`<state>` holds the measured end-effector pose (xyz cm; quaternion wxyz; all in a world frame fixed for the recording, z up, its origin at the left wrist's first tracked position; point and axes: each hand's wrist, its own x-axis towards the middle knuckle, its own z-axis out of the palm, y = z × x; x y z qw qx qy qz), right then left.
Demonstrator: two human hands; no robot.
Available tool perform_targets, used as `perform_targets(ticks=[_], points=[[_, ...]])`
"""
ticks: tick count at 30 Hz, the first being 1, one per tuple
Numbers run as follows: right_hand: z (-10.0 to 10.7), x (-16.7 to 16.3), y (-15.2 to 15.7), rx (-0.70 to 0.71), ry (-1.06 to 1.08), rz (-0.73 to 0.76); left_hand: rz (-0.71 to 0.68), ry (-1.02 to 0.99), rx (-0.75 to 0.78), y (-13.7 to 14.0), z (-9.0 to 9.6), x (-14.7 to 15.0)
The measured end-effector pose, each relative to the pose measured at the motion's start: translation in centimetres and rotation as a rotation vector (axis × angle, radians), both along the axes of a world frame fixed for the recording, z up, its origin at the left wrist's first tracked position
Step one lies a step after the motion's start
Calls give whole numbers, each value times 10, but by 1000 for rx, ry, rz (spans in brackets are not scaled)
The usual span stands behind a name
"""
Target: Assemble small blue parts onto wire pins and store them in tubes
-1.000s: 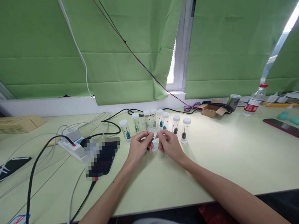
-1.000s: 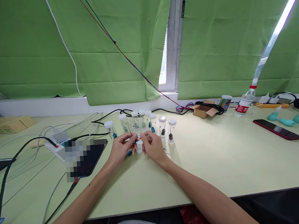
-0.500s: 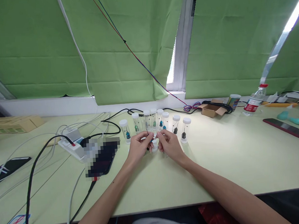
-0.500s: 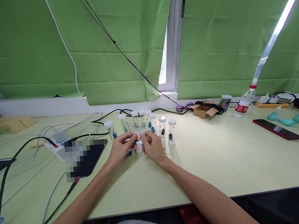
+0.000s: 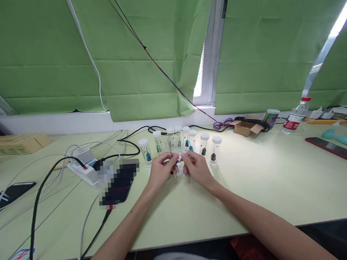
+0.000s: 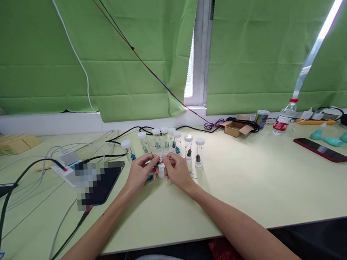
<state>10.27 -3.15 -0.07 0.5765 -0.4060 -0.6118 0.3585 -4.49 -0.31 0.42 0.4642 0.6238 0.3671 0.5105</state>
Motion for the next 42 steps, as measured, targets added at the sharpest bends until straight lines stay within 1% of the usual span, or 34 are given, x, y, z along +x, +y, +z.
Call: perform_targets(ticks=[12,22,31,37,42], points=[[-2,0,2,-4,15,5,-2,11,-2,0,1,-1],[1,0,0,-4,20,11,1,4,-2,1,-1,-1],[1,1,0,-11,155,74,-23,-31,-60,0,1,-1],[2,1,2,-6,187,68,-23,-20,-67,0,1,0],[-1,1,5,-12,199,48,-6,-5,-59,-3,7,2]])
